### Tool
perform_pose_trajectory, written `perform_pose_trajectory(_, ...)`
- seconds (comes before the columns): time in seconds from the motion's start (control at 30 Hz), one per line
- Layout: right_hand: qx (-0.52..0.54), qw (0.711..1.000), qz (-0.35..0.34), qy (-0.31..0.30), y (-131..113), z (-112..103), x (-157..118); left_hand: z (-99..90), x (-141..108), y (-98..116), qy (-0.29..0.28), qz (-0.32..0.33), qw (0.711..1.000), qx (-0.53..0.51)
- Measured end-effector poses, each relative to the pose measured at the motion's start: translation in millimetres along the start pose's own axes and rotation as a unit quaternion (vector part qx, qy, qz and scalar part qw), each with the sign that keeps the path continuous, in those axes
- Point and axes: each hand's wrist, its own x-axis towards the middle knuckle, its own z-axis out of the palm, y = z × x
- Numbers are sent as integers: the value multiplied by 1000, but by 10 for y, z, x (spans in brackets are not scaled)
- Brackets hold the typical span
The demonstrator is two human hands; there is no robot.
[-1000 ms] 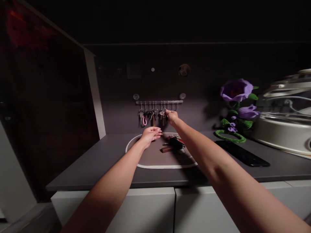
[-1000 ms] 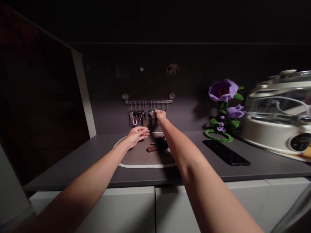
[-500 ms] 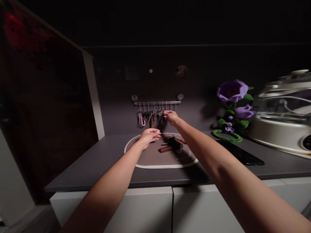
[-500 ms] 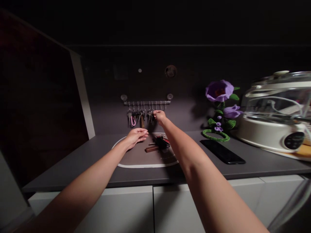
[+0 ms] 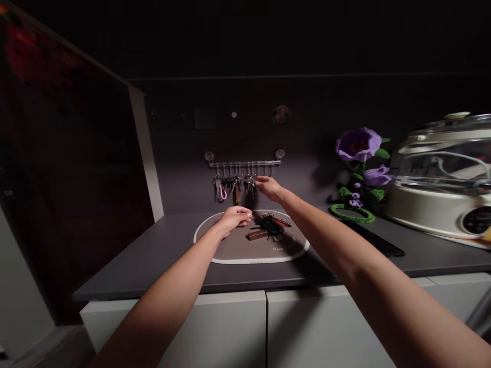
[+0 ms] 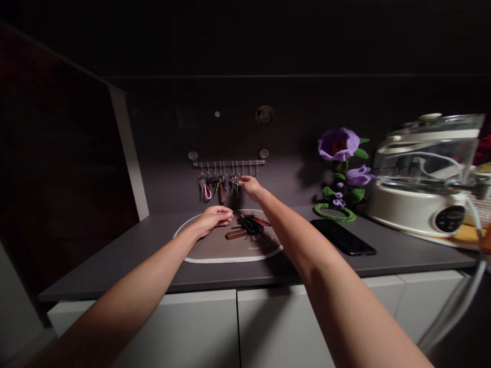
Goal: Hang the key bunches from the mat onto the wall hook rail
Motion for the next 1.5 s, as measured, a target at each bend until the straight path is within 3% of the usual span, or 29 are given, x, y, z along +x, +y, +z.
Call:
perform_pose_trajectory(0.47, 11, 998, 45, -37, -81, -55, -522, 41, -34, -67, -33, 15, 993, 108)
perform_pose_trajectory(0.67, 0, 1000, 17, -11, -5, -195, -783, 33, -29, -3, -72, 25, 972, 221)
perform_pose_trajectory(0.8, -18, 1000, -11, 3, 111, -330, -881, 50, 10, 52, -84, -6, 961, 263)
perform_pose_trajectory(1.0, -85, 994, -56, 29, 288, -468, -923, 92, 9, 63, -95, -24, 940, 327)
perform_pose_trajectory(1.27, -220, 968, -115, 22, 361, -486, -809, 61, -37, -11, -121, -6, 948, 295)
perform_pose_trajectory(1.5, -295, 947, -121, 38, 381, -514, -833, 39, -36, -56, -99, 3, 961, 258)
